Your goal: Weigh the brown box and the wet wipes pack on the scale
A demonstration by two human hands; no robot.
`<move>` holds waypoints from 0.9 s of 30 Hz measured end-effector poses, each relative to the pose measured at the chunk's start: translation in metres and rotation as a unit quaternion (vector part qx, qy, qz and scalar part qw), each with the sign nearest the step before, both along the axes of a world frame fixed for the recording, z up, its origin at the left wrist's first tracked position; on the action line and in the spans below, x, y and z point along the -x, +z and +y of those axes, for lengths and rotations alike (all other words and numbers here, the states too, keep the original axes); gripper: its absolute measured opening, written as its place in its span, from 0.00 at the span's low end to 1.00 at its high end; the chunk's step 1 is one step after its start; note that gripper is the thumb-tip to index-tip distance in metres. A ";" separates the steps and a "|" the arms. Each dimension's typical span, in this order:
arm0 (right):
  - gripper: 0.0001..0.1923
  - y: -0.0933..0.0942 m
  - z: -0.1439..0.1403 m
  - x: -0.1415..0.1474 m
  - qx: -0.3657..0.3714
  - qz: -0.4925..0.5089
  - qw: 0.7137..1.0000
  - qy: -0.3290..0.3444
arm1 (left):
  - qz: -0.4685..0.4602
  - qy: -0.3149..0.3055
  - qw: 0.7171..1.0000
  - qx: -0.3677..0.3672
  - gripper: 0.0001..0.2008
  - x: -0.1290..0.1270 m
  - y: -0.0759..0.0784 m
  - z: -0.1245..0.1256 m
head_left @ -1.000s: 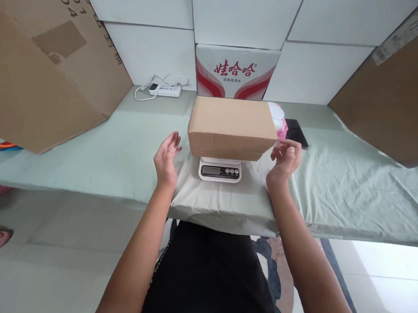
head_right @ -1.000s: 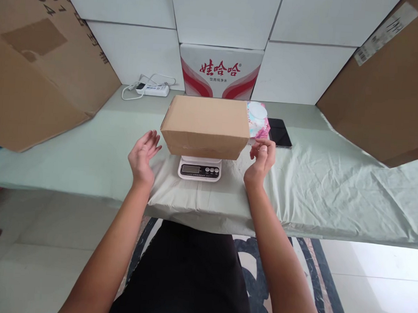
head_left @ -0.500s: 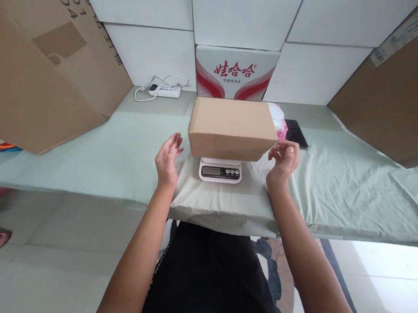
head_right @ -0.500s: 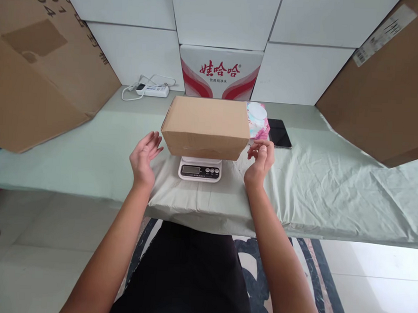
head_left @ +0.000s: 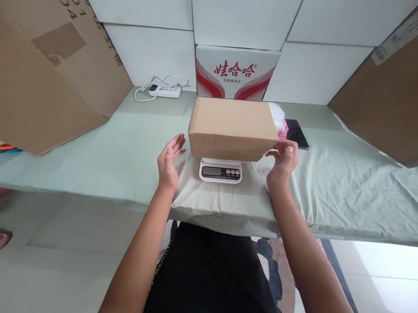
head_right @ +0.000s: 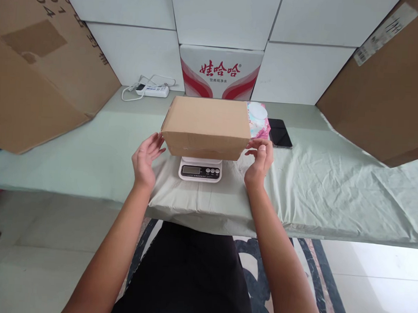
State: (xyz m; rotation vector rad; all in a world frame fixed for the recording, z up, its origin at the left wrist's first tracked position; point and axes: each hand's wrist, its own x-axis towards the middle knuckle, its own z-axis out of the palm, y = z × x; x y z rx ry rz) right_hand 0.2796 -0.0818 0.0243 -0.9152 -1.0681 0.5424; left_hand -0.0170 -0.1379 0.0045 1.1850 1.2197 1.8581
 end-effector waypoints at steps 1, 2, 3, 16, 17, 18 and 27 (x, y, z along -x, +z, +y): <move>0.21 -0.001 0.000 0.000 0.003 -0.006 1.000 0.003 | 0.001 -0.005 1.000 0.001 0.34 0.000 -0.001 0.001; 0.23 -0.002 0.001 -0.001 0.005 -0.013 1.000 0.008 | 0.003 -0.012 1.000 0.003 0.35 0.000 -0.001 0.001; 0.24 -0.002 0.000 -0.001 0.006 -0.022 1.000 0.014 | 0.005 -0.020 1.000 0.005 0.36 0.000 -0.001 0.001; 0.30 -0.003 -0.008 0.002 -0.031 -0.167 0.983 0.075 | 0.049 -0.070 0.996 0.023 0.35 -0.004 0.004 0.002; 0.29 0.000 -0.009 0.003 -0.034 -0.167 0.982 0.084 | 0.044 -0.068 0.996 0.020 0.36 -0.003 0.006 0.003; 0.28 0.004 -0.009 0.005 -0.037 -0.165 0.981 0.095 | 0.039 -0.066 0.997 0.015 0.37 -0.001 0.010 0.005; 0.33 0.057 0.077 0.033 -0.031 -0.145 0.976 0.163 | 0.009 -0.104 0.994 -0.027 0.39 0.028 0.054 0.105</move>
